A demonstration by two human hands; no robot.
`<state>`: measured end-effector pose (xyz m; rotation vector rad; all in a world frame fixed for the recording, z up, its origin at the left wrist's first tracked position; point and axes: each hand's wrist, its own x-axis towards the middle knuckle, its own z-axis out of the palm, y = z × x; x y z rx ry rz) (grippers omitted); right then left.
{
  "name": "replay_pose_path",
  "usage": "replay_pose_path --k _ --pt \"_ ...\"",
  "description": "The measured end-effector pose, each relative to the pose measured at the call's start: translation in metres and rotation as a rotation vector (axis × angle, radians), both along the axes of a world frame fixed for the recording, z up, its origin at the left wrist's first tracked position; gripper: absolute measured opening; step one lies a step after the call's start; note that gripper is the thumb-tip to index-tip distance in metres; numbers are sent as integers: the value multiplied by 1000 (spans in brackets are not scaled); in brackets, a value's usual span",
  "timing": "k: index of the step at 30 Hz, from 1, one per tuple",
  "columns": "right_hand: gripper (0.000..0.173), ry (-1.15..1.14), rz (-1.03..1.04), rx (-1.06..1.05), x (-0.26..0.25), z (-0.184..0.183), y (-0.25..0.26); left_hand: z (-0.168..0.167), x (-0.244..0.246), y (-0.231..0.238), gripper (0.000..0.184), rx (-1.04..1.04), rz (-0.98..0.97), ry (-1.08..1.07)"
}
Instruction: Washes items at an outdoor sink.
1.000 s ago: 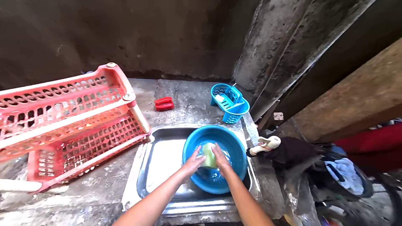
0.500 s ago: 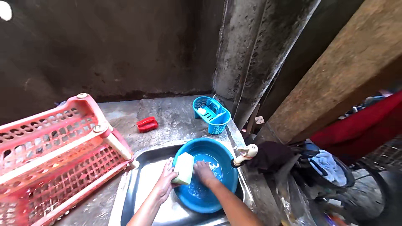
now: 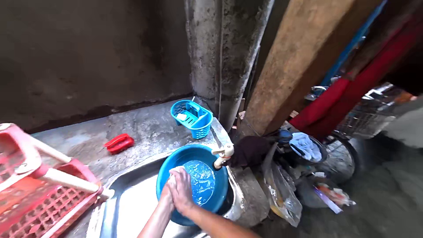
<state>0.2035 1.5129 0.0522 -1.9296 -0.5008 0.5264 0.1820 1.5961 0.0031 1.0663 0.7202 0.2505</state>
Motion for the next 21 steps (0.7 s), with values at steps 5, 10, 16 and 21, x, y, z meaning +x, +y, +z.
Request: replay_pose_path --k 5,10,16,21 --pt "43 189 -249 84 32 2 -21 -28 13 -16 32 226 -73 104" --pt "48 -17 -79 112 10 -14 -20 -26 15 -13 38 300 -48 46" --pt "53 257 -235 195 52 -102 -21 -26 7 -28 34 404 -289 179" --pt "72 287 -156 -9 38 -101 -46 -40 3 -11 51 288 -265 247"
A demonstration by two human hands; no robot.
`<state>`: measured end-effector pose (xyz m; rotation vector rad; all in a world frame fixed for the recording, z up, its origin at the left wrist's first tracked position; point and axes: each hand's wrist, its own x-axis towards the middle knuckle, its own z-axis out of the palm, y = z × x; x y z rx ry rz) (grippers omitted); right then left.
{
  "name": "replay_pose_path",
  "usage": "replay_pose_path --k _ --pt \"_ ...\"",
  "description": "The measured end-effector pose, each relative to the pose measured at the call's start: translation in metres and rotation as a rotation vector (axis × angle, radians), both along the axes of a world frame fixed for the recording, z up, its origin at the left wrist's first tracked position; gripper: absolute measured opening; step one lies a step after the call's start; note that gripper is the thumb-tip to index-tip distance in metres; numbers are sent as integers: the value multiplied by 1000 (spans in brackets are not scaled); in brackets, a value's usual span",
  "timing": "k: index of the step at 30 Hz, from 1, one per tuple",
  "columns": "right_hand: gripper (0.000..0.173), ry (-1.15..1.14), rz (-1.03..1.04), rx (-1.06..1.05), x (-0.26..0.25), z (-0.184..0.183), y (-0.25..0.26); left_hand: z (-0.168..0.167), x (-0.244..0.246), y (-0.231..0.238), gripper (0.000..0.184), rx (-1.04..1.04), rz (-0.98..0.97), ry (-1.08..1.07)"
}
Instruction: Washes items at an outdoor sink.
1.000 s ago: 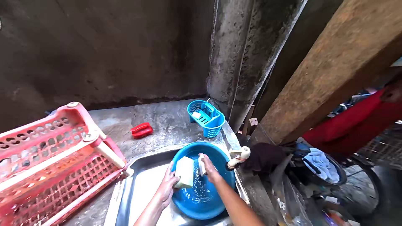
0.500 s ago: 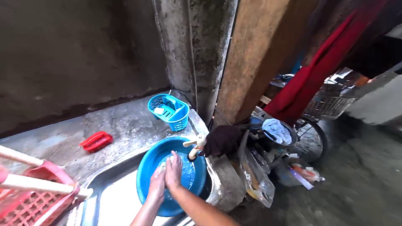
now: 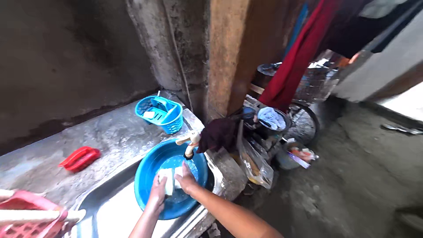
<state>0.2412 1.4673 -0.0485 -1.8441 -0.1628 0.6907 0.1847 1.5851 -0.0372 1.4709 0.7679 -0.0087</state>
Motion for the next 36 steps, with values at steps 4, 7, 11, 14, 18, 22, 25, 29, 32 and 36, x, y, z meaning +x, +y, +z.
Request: replay_pose_path --k 4,7,11,14,18,22,25,29,32,36 --pt "47 -334 527 -463 -17 5 -29 -6 -19 14 56 115 -87 16" --pt "36 -332 788 -596 -24 22 -49 -3 -35 17 64 241 -213 -6" --pt "38 -447 753 -376 -10 54 -109 -3 -34 10 70 349 -372 -45" --pt "40 -448 518 -322 2 98 -190 -14 -13 -5 69 368 -408 -78" --pt "41 -349 234 -500 27 126 -305 -24 23 -46 68 373 -347 -84" --pt "41 -179 180 -669 72 96 -392 -21 38 -89 65 451 -355 -58" --pt "42 -28 241 -759 108 61 -429 -23 39 -108 62 543 -289 -17" --pt "43 77 349 -759 143 11 -450 -22 39 -126 58 721 -203 84" --pt "42 96 470 -683 163 -11 -452 41 73 -160 52 568 -162 635" --pt "43 98 559 -679 184 -18 -457 -20 44 -141 45 814 -138 289"
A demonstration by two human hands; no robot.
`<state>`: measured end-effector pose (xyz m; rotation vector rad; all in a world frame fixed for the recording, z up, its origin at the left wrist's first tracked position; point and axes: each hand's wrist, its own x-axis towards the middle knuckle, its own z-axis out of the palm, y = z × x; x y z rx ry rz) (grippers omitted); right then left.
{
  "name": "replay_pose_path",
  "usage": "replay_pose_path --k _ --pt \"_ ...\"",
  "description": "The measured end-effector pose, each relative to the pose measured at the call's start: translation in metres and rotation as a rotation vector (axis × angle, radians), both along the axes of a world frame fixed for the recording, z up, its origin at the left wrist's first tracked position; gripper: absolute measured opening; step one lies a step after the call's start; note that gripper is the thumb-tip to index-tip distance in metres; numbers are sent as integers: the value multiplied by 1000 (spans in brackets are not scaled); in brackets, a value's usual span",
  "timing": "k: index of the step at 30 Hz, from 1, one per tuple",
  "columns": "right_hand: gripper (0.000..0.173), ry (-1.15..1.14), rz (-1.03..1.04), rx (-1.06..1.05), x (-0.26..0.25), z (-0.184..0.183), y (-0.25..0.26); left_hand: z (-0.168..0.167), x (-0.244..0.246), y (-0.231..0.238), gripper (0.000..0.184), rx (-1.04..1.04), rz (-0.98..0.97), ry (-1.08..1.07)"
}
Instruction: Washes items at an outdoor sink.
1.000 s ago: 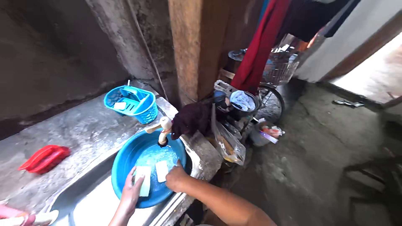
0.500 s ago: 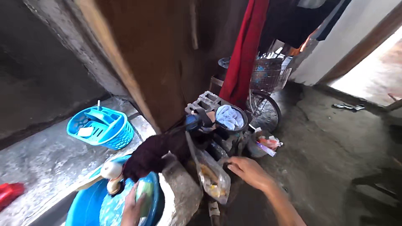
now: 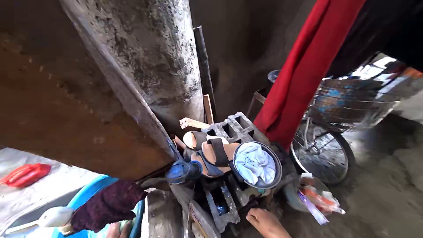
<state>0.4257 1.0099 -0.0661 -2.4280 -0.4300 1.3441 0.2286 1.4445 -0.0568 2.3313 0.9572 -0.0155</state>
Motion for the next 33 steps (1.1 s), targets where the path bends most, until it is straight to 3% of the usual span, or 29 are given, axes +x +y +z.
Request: replay_pose_path --k 4,9,17,23,26,28,31,33 --pt "44 21 37 13 9 4 -9 2 5 -1 47 -85 117 66" --pt "46 19 128 139 11 38 3 -3 3 4 59 -233 205 27" --pt "41 -68 428 387 -6 104 85 -1 -2 32 66 -310 189 -62" --pt "31 -188 649 474 -80 124 212 25 -31 104 74 58 46 -89" --pt "30 -240 632 589 -122 97 299 23 -43 140 73 151 -5 -228" --pt "39 -247 572 409 -133 79 362 26 -47 160 70 128 -20 -225" --pt "65 -281 427 85 -145 43 449 28 -38 171 64 83 -119 -122" --pt "66 -274 396 -1 -162 19 480 24 -20 167 65 71 -237 31"
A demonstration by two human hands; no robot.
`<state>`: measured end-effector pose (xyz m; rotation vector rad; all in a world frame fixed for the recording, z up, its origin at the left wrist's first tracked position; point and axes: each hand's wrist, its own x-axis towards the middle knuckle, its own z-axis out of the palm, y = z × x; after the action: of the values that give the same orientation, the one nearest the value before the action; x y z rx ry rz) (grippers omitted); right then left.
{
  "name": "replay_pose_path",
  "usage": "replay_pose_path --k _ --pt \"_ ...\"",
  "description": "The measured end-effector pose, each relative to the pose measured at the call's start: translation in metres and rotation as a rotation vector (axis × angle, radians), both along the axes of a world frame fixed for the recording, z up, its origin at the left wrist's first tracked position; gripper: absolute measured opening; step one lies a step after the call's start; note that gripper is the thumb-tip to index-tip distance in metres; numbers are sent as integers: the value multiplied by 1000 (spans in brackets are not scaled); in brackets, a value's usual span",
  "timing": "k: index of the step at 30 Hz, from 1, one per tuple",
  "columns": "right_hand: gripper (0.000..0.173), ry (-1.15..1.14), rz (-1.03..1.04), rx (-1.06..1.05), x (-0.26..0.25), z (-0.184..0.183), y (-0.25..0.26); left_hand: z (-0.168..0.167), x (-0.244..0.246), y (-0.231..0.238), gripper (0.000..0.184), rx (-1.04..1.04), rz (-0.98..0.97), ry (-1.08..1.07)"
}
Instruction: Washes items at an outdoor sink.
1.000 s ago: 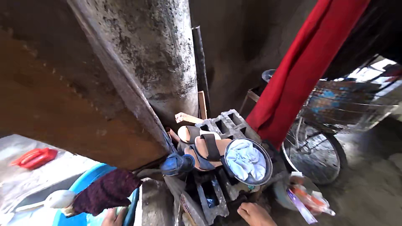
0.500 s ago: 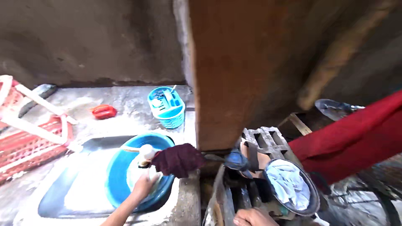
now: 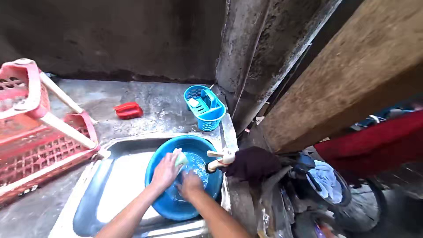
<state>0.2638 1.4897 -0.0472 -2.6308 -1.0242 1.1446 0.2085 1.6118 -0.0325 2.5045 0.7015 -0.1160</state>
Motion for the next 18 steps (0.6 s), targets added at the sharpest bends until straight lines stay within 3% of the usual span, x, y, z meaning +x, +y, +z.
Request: replay_pose_path --k 3,6,11,15,17,18 --pt "70 -26 50 -28 -19 -23 12 -26 15 6 71 128 -169 221" --pt "66 -89 -8 -18 4 -22 -4 -35 9 7 74 165 -289 400" --pt "65 -135 -42 38 29 -26 -20 -30 -9 -30 55 225 -416 536" --pt "73 -144 -92 75 33 -28 -16 -35 -9 -62 43 123 -487 529" --pt "72 -100 -162 115 40 -26 -16 -42 -12 -51 45 -86 -398 415" --pt "69 -43 -232 157 46 -24 -16 -46 -13 -40 46 -279 -258 330"
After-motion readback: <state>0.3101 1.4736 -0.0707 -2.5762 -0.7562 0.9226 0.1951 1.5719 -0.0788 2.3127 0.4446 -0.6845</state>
